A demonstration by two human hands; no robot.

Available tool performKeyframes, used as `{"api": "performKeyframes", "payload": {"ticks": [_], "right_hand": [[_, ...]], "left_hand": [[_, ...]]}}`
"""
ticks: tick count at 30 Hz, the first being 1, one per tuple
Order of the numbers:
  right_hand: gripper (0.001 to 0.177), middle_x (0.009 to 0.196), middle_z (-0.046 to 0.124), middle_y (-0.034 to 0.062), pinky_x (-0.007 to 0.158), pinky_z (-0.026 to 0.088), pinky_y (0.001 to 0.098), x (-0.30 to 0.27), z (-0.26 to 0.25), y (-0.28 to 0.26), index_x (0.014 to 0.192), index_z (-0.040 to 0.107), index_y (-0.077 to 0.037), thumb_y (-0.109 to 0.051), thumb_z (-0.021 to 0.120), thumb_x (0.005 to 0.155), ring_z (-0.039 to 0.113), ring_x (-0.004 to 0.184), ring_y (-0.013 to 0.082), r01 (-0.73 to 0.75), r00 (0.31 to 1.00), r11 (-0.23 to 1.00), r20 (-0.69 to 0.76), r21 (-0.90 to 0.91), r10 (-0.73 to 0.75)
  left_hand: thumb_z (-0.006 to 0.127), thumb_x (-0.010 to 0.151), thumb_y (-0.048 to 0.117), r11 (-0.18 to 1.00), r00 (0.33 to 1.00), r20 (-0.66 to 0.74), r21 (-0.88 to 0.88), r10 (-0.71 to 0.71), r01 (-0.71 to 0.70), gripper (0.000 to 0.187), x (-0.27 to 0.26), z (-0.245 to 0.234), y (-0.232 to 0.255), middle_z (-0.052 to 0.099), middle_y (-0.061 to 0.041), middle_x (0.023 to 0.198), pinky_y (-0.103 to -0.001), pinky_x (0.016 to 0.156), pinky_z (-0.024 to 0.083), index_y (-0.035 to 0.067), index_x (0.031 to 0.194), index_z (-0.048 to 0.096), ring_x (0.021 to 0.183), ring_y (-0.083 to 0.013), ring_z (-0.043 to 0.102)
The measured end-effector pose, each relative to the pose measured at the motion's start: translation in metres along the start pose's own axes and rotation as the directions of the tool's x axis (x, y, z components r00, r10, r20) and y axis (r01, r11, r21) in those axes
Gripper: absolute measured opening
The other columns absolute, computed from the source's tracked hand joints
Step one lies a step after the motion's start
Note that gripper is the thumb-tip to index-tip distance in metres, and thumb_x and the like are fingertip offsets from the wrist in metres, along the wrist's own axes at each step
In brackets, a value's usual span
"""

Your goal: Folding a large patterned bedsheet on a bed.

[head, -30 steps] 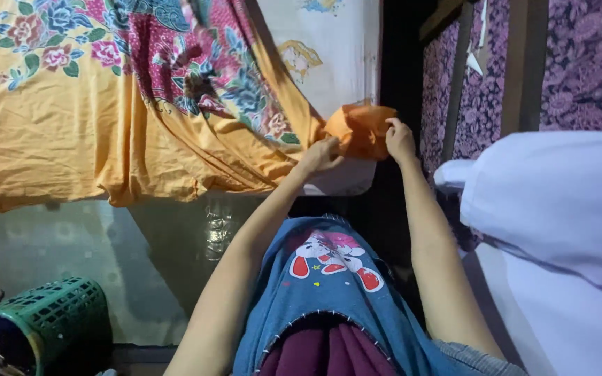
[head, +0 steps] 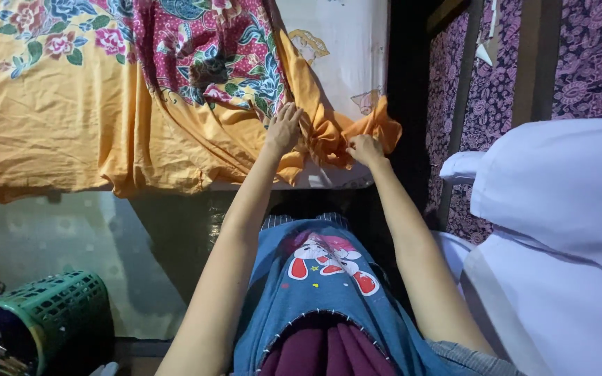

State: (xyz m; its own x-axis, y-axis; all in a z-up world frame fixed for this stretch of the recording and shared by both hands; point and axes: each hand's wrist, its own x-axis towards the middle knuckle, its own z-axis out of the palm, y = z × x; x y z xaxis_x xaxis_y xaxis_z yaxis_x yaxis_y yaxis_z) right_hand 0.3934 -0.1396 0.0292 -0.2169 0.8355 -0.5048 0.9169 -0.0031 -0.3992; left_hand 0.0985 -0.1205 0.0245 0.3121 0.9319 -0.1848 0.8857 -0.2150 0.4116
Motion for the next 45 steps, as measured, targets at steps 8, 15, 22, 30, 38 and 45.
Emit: {"api": "performKeyframes", "payload": {"ticks": [8,15,22,30,38,45], "right_hand": [[0.032,0.087,0.074,0.0184,0.073,0.054,0.049,0.001,-0.027,-0.002,0.087,0.071,-0.005,-0.035,0.064,0.098,0.071,0.082,0.0359,-0.127,0.99,0.991,-0.048,0.042,0.129],[0.031,0.086,0.068,0.0246,0.074,0.052,0.0507,0.071,-0.02,0.039,0.088,0.067,0.002,-0.025,0.061,0.101,0.068,0.083,0.0412,0.247,0.868,0.959,-0.471,0.14,-0.155],[0.027,0.087,0.069,0.0266,0.078,0.053,0.0509,0.116,-0.022,0.042,0.087,0.069,0.003,-0.022,0.064,0.095,0.067,0.085,0.0433,0.294,0.877,0.951,-0.423,0.1,-0.227],[0.028,0.09,0.07,0.025,0.079,0.053,0.0515,0.12,-0.043,0.049,0.09,0.07,0.001,-0.024,0.061,0.095,0.068,0.086,0.0425,0.224,0.93,0.973,-0.313,0.06,-0.195],[0.032,0.085,0.073,0.0192,0.077,0.055,0.0497,0.121,-0.049,0.051,0.088,0.069,-0.001,-0.028,0.057,0.101,0.071,0.084,0.039,0.12,0.97,0.974,-0.232,0.193,-0.074],[0.03,0.085,0.07,0.0241,0.071,0.052,0.0547,0.143,-0.029,0.032,0.089,0.071,-0.004,-0.032,0.061,0.095,0.068,0.082,0.0453,0.145,0.964,0.983,-0.241,0.117,-0.113]], "left_hand": [[0.061,0.094,0.032,0.987,0.995,-0.072,0.153,0.064,-0.053,0.062,0.013,0.0,-0.005,0.033,-0.02,0.161,-0.051,0.121,0.023,0.007,0.147,0.043,0.154,-0.0364,0.02],[0.065,0.091,0.03,0.992,0.998,-0.046,0.12,0.032,-0.027,0.064,0.046,-0.033,-0.019,0.043,-0.017,0.154,-0.049,0.12,0.028,0.006,0.146,0.043,0.15,-0.0347,0.029],[0.061,0.1,0.034,0.997,0.997,-0.044,0.037,-0.06,0.062,0.063,0.103,-0.02,-0.027,0.043,-0.014,0.156,-0.051,0.122,0.03,0.009,0.153,0.039,0.153,-0.0328,0.029],[0.054,0.096,0.033,0.821,0.994,0.098,0.563,0.05,-0.097,0.069,0.151,-0.003,-0.022,0.022,-0.005,0.166,-0.053,0.12,0.022,0.03,0.159,0.028,0.154,-0.0299,0.018],[0.062,0.088,0.033,0.871,0.938,0.331,0.485,-0.103,-0.075,0.052,0.125,-0.027,-0.062,0.065,-0.01,0.128,-0.043,0.111,0.039,0.009,0.134,0.055,0.121,-0.0251,0.06],[0.04,0.108,0.06,0.947,0.975,-0.028,0.235,-0.22,0.22,0.061,0.067,-0.084,-0.09,0.075,-0.014,0.087,-0.045,0.101,0.046,0.008,0.137,0.055,0.087,-0.03,0.072]]}}
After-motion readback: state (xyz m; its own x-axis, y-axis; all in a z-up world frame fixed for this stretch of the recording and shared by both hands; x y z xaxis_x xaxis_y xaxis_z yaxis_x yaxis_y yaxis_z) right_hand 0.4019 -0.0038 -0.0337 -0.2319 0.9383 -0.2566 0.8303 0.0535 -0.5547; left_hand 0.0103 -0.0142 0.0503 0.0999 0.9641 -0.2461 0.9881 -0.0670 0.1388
